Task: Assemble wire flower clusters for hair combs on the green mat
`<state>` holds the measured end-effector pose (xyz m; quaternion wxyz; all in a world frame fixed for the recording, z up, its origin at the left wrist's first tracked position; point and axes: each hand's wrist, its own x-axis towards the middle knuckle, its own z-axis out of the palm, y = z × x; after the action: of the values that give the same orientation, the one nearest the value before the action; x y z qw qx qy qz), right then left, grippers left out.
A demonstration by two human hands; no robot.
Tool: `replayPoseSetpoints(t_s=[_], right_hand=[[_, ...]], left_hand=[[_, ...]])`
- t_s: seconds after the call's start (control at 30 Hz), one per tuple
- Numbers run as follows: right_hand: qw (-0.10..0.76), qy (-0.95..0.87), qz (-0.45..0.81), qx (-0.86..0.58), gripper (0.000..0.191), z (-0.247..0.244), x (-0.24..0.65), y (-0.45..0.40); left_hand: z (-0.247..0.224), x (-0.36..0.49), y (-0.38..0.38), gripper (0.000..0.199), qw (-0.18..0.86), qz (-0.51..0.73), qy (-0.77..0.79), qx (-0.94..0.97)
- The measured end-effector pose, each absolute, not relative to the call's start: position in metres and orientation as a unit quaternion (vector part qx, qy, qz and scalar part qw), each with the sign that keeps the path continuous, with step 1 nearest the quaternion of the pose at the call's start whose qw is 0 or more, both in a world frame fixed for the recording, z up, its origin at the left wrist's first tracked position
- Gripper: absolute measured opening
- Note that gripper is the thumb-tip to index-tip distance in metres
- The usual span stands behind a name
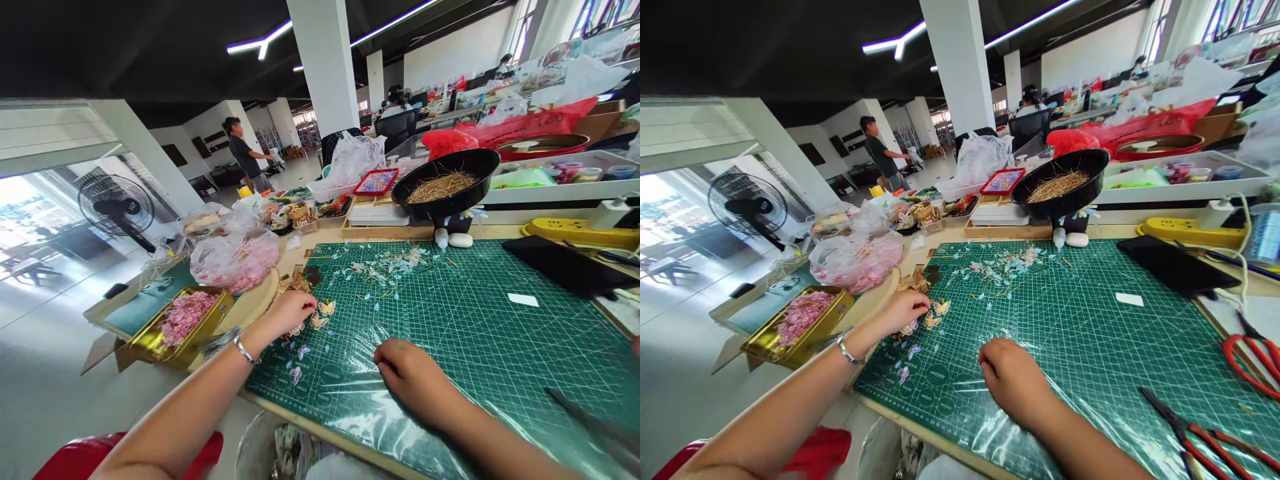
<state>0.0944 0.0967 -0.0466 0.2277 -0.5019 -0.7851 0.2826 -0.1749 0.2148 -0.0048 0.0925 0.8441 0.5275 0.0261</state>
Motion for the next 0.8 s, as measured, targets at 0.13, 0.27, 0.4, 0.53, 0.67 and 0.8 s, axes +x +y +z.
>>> replayPoseSetpoints(t_s=[0.13, 0.27, 0.4, 0.53, 0.67, 0.8], right_hand=[[0.225, -0.784, 0.286, -0.503, 0.017, -0.046, 0.095, 0.096], [0.226, -0.782, 0.289, -0.503, 0.016, -0.043, 0.095, 0.095], [0.228, -0.785, 0.286, -0.501, 0.016, -0.044, 0.095, 0.096], [0.226, -0.783, 0.288, -0.502, 0.016, -0.045, 0.094, 0.096], [0.222, -0.783, 0.288, -0.505, 0.016, -0.043, 0.094, 0.097], [0.225, -0.780, 0.288, -0.507, 0.017, -0.042, 0.094, 0.096]], left_hand=[[-0.004, -0.175, 0.227, 0.016, 0.083, 0.029, 0.562, 0.822], [-0.003, -0.170, 0.230, 0.016, 0.079, 0.022, 0.560, 0.824], [-0.004, -0.165, 0.225, 0.017, 0.081, 0.012, 0.552, 0.830], [-0.002, -0.161, 0.229, 0.019, 0.071, 0.011, 0.551, 0.832], [0.003, -0.154, 0.241, 0.020, 0.049, 0.020, 0.548, 0.835], [0.008, -0.146, 0.251, 0.019, 0.046, 0.003, 0.528, 0.848]])
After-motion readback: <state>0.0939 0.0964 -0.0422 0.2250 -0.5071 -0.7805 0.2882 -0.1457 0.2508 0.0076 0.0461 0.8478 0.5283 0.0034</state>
